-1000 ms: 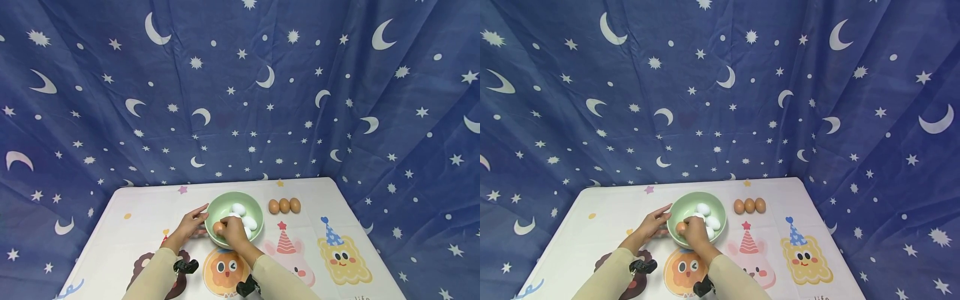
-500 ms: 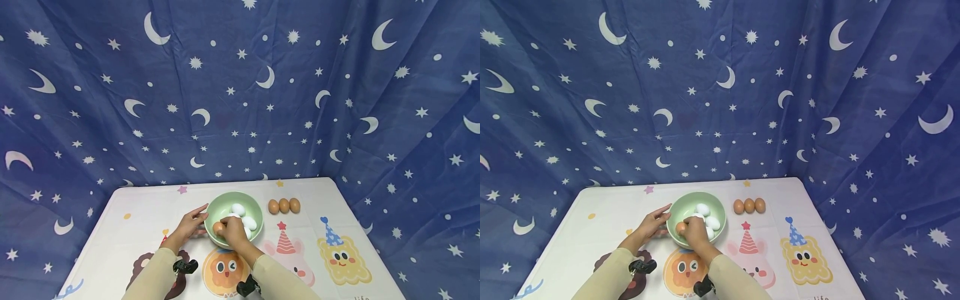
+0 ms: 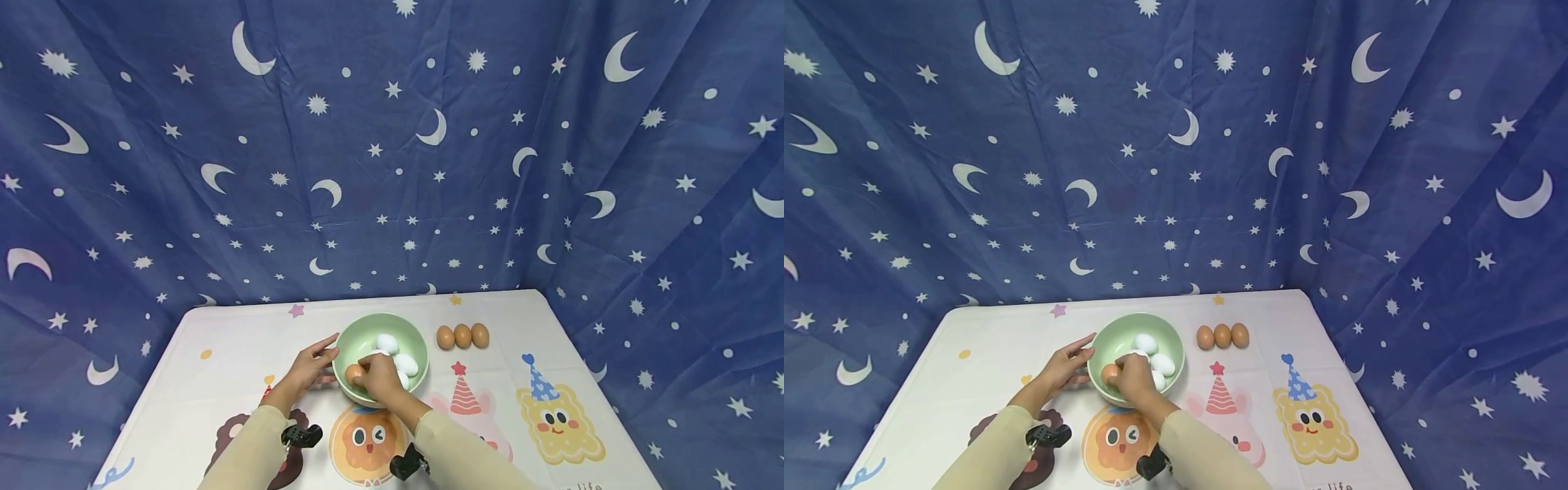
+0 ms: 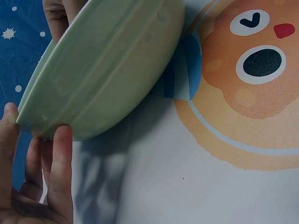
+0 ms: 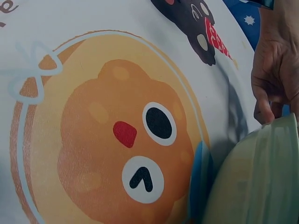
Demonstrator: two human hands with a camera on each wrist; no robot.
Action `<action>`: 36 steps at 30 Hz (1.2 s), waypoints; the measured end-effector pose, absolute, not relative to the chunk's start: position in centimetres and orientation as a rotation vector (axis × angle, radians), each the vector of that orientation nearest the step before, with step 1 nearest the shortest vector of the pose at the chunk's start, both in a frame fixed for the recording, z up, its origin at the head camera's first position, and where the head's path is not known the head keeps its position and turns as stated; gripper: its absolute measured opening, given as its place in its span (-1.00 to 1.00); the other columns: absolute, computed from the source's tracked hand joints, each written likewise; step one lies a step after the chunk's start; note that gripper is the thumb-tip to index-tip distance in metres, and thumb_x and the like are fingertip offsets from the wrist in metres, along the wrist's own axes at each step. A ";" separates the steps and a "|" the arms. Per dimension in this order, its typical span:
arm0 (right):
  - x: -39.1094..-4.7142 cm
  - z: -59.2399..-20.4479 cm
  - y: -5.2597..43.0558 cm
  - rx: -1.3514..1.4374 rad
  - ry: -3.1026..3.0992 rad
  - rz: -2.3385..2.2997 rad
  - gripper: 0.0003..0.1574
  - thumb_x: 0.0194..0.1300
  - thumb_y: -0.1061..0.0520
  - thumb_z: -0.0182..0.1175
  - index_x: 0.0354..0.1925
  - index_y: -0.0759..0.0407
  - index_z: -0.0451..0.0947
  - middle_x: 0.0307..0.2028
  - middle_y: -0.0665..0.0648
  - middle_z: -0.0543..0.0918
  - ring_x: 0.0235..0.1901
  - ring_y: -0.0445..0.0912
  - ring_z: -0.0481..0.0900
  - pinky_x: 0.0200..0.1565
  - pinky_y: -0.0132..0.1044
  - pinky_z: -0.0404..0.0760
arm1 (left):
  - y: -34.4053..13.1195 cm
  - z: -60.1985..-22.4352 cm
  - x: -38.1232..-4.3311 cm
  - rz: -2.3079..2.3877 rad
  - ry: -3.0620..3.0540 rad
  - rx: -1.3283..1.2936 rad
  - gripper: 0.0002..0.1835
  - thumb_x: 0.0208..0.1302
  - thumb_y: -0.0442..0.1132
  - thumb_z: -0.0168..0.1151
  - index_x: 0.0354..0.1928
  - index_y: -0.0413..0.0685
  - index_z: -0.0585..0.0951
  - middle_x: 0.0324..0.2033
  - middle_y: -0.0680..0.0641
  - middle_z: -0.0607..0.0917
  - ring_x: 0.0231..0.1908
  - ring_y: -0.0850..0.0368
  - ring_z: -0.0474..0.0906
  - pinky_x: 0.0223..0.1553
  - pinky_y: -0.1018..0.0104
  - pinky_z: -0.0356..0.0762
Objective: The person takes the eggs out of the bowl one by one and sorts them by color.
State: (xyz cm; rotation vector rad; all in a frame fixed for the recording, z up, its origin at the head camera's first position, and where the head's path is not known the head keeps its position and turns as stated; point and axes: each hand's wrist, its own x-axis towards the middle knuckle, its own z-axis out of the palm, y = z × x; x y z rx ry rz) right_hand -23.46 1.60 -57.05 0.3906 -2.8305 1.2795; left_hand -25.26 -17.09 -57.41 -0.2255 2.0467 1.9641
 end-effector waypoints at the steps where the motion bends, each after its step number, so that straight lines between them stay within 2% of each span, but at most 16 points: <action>1: -23.4 -57.0 1.6 0.402 -2.832 1.283 -0.61 -0.06 0.24 0.51 -0.20 0.38 0.73 -0.29 0.19 0.77 -0.36 -0.16 0.63 -0.35 -0.44 0.63 | -17.1 -57.4 -25.3 1.965 2.048 -0.222 -0.44 0.43 -0.16 0.17 0.43 0.07 0.36 0.04 -0.19 0.51 -0.12 0.09 0.65 -0.17 0.12 0.79; 8: -23.5 -56.5 2.3 0.393 -2.911 1.364 -0.61 -0.03 0.20 0.51 -0.18 0.34 0.74 -0.26 0.18 0.77 -0.21 -0.05 0.68 -0.23 -0.33 0.70 | -17.1 -57.6 -25.3 1.973 2.043 -0.223 -0.45 0.44 -0.17 0.17 0.43 0.06 0.36 0.04 -0.19 0.51 -0.13 0.10 0.66 -0.16 0.12 0.79; 13: -23.8 -55.6 2.9 0.265 -2.947 1.547 -0.61 -0.01 0.15 0.52 -0.19 0.32 0.74 -0.35 0.15 0.77 -0.37 -0.15 0.68 -0.36 -0.42 0.69 | -17.1 -57.6 -25.4 1.974 2.040 -0.217 -0.44 0.44 -0.16 0.17 0.44 0.06 0.35 0.06 -0.21 0.50 -0.12 0.08 0.65 -0.15 0.12 0.79; 17: -24.0 -54.5 3.5 0.183 -2.937 1.675 -0.60 0.01 0.13 0.53 -0.18 0.32 0.73 -0.36 0.16 0.77 -0.37 -0.17 0.68 -0.34 -0.44 0.69 | -17.1 -57.6 -25.4 1.979 2.037 -0.209 -0.44 0.44 -0.16 0.17 0.44 0.06 0.35 0.06 -0.21 0.49 -0.12 0.09 0.65 -0.15 0.11 0.78; 24: -24.5 -53.6 4.8 0.005 -2.787 2.171 -0.53 0.11 0.24 0.46 -0.03 0.47 0.63 -0.20 0.31 0.74 -0.29 0.03 0.77 -0.24 -0.26 0.81 | -17.0 -57.6 -25.3 1.982 2.036 -0.216 -0.44 0.44 -0.15 0.17 0.44 0.06 0.35 0.06 -0.22 0.48 -0.08 0.04 0.65 -0.14 0.09 0.78; 29: -24.9 -52.5 6.0 -0.094 -2.729 2.384 -0.50 0.18 0.28 0.40 0.05 0.51 0.56 -0.22 0.30 0.74 -0.28 0.00 0.77 -0.20 -0.25 0.80 | -17.0 -57.5 -25.3 1.974 2.047 -0.217 -0.43 0.43 -0.14 0.18 0.44 0.06 0.35 0.06 -0.22 0.49 0.00 -0.08 0.64 -0.16 0.09 0.79; 36: -25.5 -50.9 8.3 -0.262 -2.707 2.478 -0.47 0.19 0.29 0.37 0.10 0.50 0.53 -0.22 0.29 0.73 -0.37 -0.12 0.75 -0.30 -0.38 0.78 | -16.9 -57.2 -25.2 1.971 2.048 -0.228 -0.43 0.43 -0.15 0.18 0.44 0.06 0.35 0.06 -0.22 0.51 0.02 -0.12 0.63 -0.16 0.07 0.79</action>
